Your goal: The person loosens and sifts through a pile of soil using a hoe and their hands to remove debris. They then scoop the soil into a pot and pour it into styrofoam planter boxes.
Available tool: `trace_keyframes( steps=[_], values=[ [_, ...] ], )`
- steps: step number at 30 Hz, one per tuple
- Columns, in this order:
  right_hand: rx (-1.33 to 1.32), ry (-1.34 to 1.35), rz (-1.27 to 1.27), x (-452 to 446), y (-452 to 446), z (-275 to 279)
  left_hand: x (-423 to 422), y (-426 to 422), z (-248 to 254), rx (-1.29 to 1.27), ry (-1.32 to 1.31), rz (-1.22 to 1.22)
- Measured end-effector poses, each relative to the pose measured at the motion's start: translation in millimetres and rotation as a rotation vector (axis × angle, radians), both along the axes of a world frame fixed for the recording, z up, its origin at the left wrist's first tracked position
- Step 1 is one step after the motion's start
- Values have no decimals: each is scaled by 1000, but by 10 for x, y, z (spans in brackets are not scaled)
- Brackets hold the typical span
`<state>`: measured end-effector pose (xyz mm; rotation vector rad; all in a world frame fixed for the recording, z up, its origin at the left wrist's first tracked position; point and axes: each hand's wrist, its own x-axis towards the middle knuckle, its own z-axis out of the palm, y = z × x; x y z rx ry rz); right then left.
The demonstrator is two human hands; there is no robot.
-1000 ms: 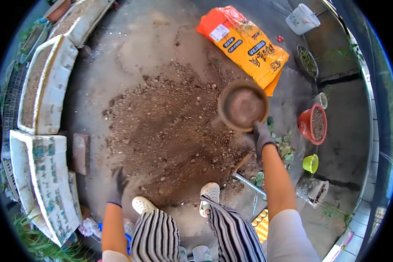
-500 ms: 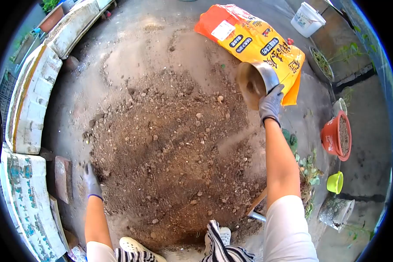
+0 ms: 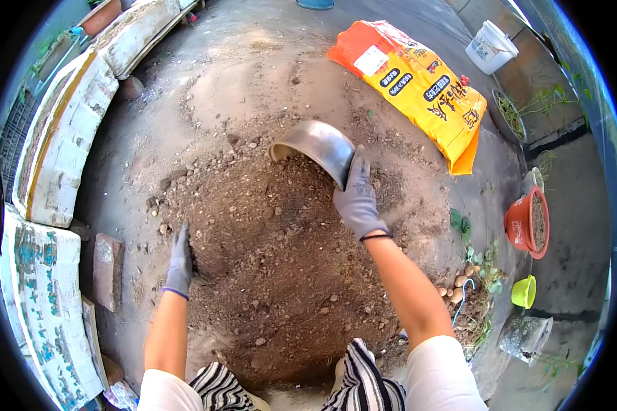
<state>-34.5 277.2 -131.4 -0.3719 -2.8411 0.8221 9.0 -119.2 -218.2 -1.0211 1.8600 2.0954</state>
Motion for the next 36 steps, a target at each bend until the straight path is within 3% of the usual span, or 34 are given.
trace_keyframes(
  steps=[3,9,11,13,15,16,20,23,24,25,26,27,28,31,33,35,36],
  values=[
    [96,-28,8,187,-156,4,26,150,156,85,-50,-36],
    [13,-282,-32,473,-443,344,165,407,228,232,-121,-96],
    [68,-180,20,629,-426,245,230,544,131,383,-213,-47],
    [-18,-331,-21,771,-495,375,302,757,112,352,-185,-50],
    [-59,-290,5,956,-426,271,388,989,72,353,-119,-61],
    [-72,-258,13,1047,-387,224,393,1153,421,445,-154,-21],
    [-246,-175,-21,1274,-201,-3,442,1844,384,468,-170,0],
    [-323,-272,-166,1303,-49,106,393,2529,53,-135,274,-138],
    [-461,-419,-296,1246,49,170,352,2701,95,-247,343,-159],
    [-603,-561,-420,1195,141,194,267,2825,303,-249,351,-164],
    [-838,-576,-542,1265,317,-161,233,2901,648,-394,315,-321],
    [-844,-575,-544,1310,467,-453,198,2988,923,-539,278,-473],
    [-987,-548,-526,1324,578,-699,150,3090,1082,-546,281,-474],
    [-1114,-490,-474,1361,628,-656,168,3285,1248,-562,297,-695],
    [-1342,-454,-429,1374,650,-642,238,3259,1240,-507,480,-916],
    [-1262,-529,-499,1423,721,-717,385,3043,1450,-526,498,-917],
    [-1092,-486,-350,1496,746,-658,447,2865,1512,-554,569,-853]
  ],
)
